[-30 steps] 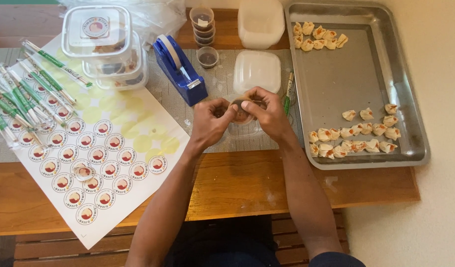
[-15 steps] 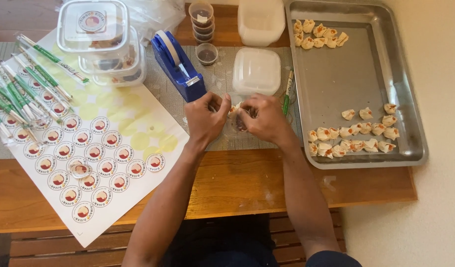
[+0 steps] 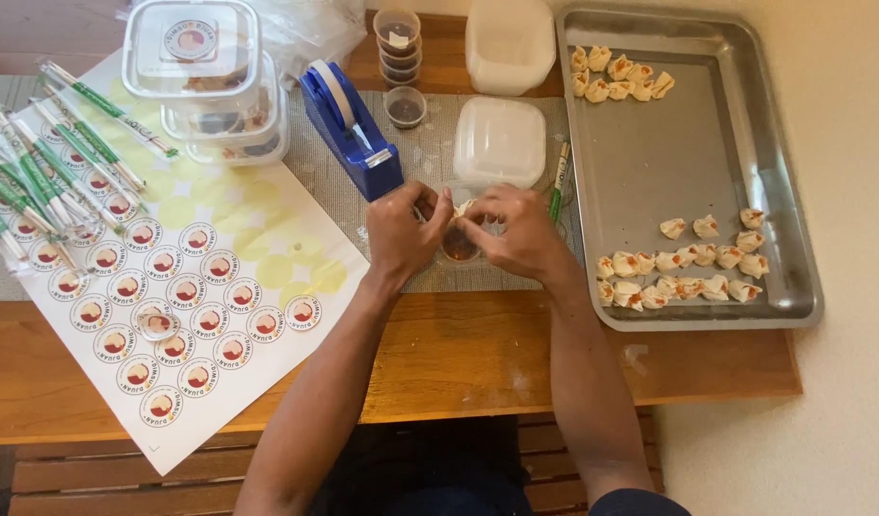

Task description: Packaging small pastries into individual plastic containers and applying circular labels to the lids.

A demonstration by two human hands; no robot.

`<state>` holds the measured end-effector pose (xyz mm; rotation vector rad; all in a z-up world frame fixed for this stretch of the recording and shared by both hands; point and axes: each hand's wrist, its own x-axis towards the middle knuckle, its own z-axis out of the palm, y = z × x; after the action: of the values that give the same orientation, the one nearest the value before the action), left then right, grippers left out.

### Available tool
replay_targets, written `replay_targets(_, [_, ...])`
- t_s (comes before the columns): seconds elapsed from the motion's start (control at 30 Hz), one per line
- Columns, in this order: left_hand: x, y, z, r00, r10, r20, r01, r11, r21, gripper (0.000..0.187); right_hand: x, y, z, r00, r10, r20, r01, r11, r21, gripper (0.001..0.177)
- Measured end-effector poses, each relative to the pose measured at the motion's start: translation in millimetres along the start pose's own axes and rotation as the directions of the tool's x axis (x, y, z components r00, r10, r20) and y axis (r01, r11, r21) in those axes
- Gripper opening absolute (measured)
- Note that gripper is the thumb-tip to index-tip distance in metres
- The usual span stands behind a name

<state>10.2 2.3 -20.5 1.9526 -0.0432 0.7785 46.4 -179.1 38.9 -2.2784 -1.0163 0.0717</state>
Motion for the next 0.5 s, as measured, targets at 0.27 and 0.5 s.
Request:
replay_targets(0.27, [-2,1,1,1.000,0.018,-0.018,-0.018,1.000,0.002,0.027,7,-7,15,0.990,-0.086,0.115,0.097,0.991,-0.092,0.015])
replay_targets(0.5, [0,-3,1,0.993,0.007,-0.118,-0.015,0.997,-0.070,0.030,30,52,-6,0.918,-0.133,-0.375,0.040,0.969,-0.245,0.027])
